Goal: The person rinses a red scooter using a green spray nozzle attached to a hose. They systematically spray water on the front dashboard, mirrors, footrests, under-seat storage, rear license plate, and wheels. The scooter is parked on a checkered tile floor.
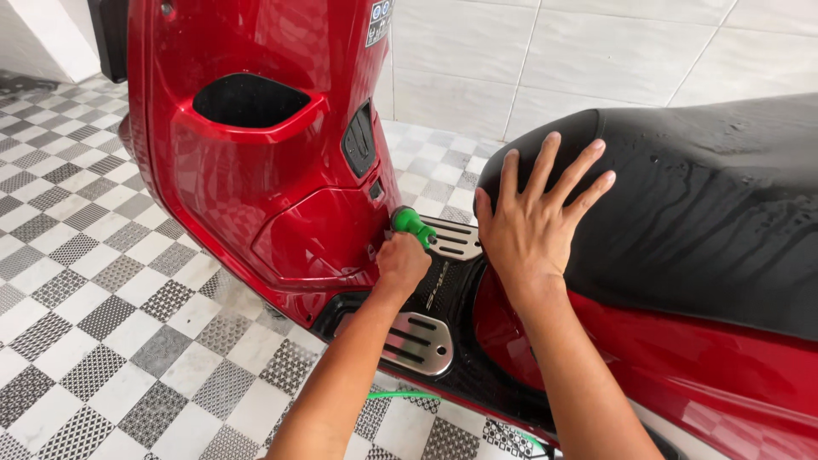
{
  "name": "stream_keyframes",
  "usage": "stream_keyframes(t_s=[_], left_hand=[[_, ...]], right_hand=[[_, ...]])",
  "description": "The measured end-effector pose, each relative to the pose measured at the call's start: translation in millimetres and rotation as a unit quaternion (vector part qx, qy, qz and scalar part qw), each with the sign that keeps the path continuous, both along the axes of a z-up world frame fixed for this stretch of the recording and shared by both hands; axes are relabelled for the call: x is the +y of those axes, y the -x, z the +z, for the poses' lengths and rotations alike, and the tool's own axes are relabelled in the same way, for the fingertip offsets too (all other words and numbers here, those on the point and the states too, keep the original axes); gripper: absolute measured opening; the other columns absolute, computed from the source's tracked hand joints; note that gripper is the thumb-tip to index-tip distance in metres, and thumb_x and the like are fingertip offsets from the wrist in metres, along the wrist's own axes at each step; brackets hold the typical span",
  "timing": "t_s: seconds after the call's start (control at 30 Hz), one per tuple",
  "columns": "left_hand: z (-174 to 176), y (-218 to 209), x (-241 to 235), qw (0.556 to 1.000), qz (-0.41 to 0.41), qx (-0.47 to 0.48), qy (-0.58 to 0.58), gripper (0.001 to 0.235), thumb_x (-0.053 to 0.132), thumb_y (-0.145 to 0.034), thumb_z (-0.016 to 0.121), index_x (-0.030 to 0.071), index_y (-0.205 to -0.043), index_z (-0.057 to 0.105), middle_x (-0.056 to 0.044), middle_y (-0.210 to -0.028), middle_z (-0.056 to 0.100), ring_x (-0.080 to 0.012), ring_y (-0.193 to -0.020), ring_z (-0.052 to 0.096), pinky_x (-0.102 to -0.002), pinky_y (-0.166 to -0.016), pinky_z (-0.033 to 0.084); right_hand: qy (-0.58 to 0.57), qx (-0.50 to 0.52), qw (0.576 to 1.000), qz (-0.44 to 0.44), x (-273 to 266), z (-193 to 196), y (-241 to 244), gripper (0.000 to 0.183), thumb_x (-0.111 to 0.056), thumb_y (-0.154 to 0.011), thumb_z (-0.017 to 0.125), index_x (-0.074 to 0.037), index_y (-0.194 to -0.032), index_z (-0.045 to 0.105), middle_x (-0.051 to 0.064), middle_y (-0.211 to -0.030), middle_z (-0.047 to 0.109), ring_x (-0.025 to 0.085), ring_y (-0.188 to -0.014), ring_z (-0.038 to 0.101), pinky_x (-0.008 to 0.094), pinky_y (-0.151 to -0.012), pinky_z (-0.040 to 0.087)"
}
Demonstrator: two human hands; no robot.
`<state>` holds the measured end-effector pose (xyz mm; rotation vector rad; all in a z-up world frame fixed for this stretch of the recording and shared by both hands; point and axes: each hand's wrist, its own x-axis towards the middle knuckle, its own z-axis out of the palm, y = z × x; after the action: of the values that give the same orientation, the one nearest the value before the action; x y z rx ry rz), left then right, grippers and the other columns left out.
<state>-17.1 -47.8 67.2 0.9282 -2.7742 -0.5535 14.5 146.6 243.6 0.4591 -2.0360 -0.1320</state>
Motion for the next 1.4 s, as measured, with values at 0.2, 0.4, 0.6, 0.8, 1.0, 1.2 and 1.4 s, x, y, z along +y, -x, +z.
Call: stream_keyframes(t_s=[0.2,0.4,0.6,0.8,1.0,1.2,1.4], left_hand=[[-1.4,12.7,-6.7,0.992,0.005,-0.033,0.125,0.030,0.013,-0.092,0.052,0.008,-0.113,0.072,-0.013,-0.112,0.071,-0.0362,-0.104,0.071,-0.050,-0.073,0.061],[18.0,-32.7,-9.5,0.983,0.026,0.026,0.180,0.026,0.012,-0.087,0.054,0.000,-0.104,0.069,-0.012,-0.095,0.070,-0.0383,-0.090,0.073,-0.049,-0.070,0.060],[37.0,-34.5,-11.6,0.990,0.021,-0.034,0.138,0.036,0.021,-0.087,0.064,0.001,-0.117,0.068,-0.013,-0.112,0.069,-0.0376,-0.104,0.070,-0.047,-0.083,0.058],[44.9,-31.1,-9.7,0.990,0.023,-0.054,0.128,0.033,0.024,-0.087,0.066,0.006,-0.114,0.071,-0.013,-0.114,0.070,-0.0369,-0.107,0.070,-0.046,-0.085,0.058],[57.7,-36.5,-9.1,0.992,0.025,-0.025,0.122,0.035,0.024,-0.088,0.061,0.002,-0.113,0.070,-0.015,-0.111,0.070,-0.0396,-0.105,0.070,-0.049,-0.084,0.058],[67.3,-38.8,-9.0,0.994,0.011,-0.037,0.102,0.032,0.023,-0.089,0.060,0.005,-0.115,0.071,-0.013,-0.115,0.070,-0.0405,-0.109,0.067,-0.050,-0.088,0.056],[69.2,-32.2,-11.9,0.992,0.000,-0.034,0.122,0.035,0.021,-0.093,0.055,0.002,-0.120,0.067,-0.014,-0.115,0.069,-0.0411,-0.109,0.067,-0.051,-0.087,0.057]], right_hand=[[-0.004,-0.001,1.000,-0.014,0.4,-0.1,1.6,0.058,-0.061,-0.103,0.058,-0.022,-0.143,0.070,0.024,-0.161,0.050,0.062,-0.145,0.022,0.075,-0.114,0.019],[0.000,0.007,1.000,-0.012,2.8,0.2,1.5,0.056,-0.062,-0.101,0.059,-0.022,-0.141,0.070,0.023,-0.160,0.053,0.061,-0.145,0.024,0.074,-0.115,0.020],[-0.007,0.009,1.000,-0.024,5.7,4.2,-1.5,0.058,-0.063,-0.100,0.057,-0.024,-0.141,0.068,0.021,-0.160,0.052,0.060,-0.146,0.026,0.072,-0.116,0.021],[-0.007,0.011,1.000,-0.025,6.3,3.8,0.3,0.058,-0.065,-0.098,0.057,-0.025,-0.140,0.068,0.020,-0.159,0.053,0.059,-0.145,0.028,0.072,-0.115,0.022],[-0.007,0.011,1.000,-0.026,6.1,2.9,1.3,0.059,-0.065,-0.098,0.057,-0.025,-0.140,0.068,0.020,-0.159,0.054,0.060,-0.146,0.027,0.072,-0.115,0.021],[0.000,0.010,1.000,-0.017,5.8,2.1,1.8,0.056,-0.063,-0.098,0.060,-0.024,-0.137,0.069,0.019,-0.159,0.055,0.059,-0.146,0.027,0.072,-0.116,0.021],[-0.008,0.021,0.999,-0.028,6.6,3.4,-0.6,0.057,-0.065,-0.098,0.058,-0.025,-0.138,0.069,0.018,-0.158,0.056,0.059,-0.146,0.028,0.071,-0.116,0.022]])
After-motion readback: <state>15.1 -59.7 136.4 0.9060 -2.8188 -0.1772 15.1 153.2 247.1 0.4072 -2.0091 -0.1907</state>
